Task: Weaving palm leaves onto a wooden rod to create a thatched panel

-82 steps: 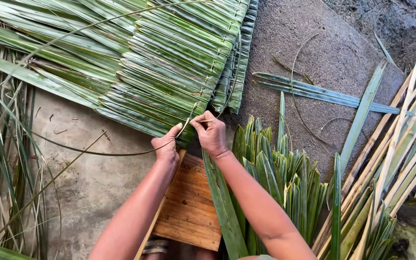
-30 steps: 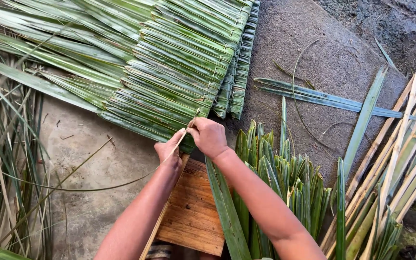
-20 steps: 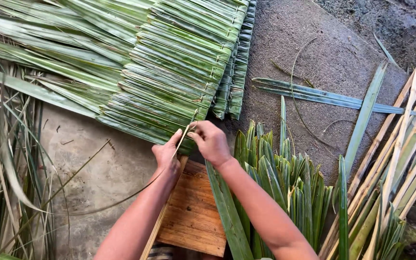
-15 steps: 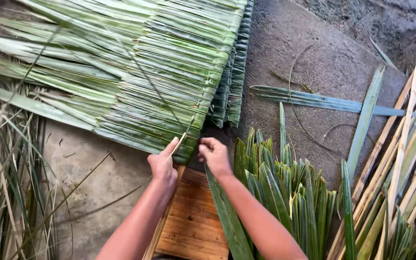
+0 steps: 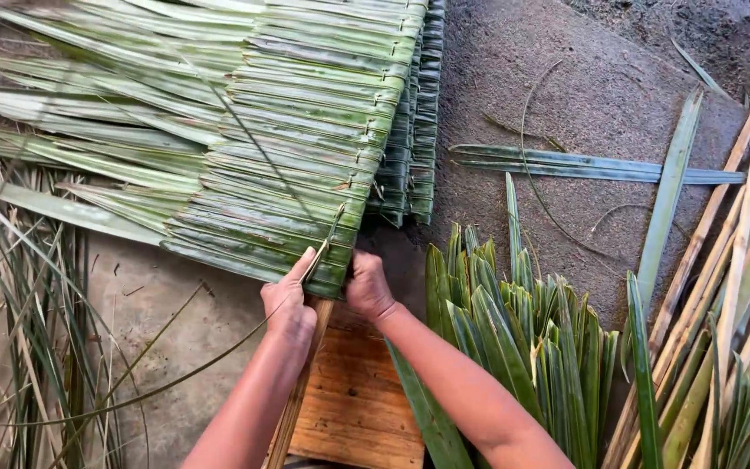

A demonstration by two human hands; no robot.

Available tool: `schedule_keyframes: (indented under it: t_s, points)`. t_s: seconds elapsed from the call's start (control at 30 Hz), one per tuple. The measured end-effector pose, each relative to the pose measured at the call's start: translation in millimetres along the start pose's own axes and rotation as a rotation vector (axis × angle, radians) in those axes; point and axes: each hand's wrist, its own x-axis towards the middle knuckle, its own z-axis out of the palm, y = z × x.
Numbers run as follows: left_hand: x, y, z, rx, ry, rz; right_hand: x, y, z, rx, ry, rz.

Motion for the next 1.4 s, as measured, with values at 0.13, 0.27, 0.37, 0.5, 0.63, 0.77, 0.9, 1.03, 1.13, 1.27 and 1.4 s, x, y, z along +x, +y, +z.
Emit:
schedule_keyframes:
  t_s: [0.13, 0.27, 0.37, 0.5, 0.63, 0.77, 0.9, 1.03, 1.13, 1.27, 1.4]
  points:
    - [-11.3, 13.3, 2.5, -0.025, 0.001, -0.02, 1.6, 23.8, 2.8, -0.083, -0.261, 0.171]
    - [18.2, -10.3, -6.5, 0.009, 0.002, 0.033, 6.4, 38.7, 6.2, -0.018, -0.182, 0.647]
    - [61.5, -40.7, -15.4, 0.036, 0.013, 0.041, 22.1, 64.4, 15.1, 0.534, 0.013, 0.976]
    - [73.9, -52.9, -11.2, 0.108, 0.091, 0.049, 24.7, 53.6, 21.7, 0.79, 0.038, 1.116]
    - [68.0, -51.6, -12.7, 0.045, 0.045, 0.04, 28.6, 30.5, 16.3, 0.761, -0.004, 1.154]
    - [65.8, -50.8, -13.6, 0.042, 0.048, 0.047, 28.2, 29.3, 17.9, 0.787, -0.033, 1.182]
    - [68.4, -54.4, -16.7, 0.027, 0.029, 0.044, 28.5, 35.8, 20.8, 0.8, -0.057, 1.193]
    - [49.6, -37.9, -6.5, -0.001, 0.015, 0.035, 27.1, 50.1, 21.4, 0.82, -0.083, 1.177]
    - [44.9, -35.2, -5.9, 0.001, 0.016, 0.034, 27.2, 45.5, 21.7, 0.805, -0.096, 1.181]
    - [48.0, -37.1, -6.2, -0.001, 0.015, 0.027, 26.1, 42.5, 22.8, 0.845, -0.104, 1.195]
    - [43.7, -32.3, -5.3, 0.011, 0.006, 0.025, 23.7, 58.1, 26.9, 0.857, -0.161, 1.199]
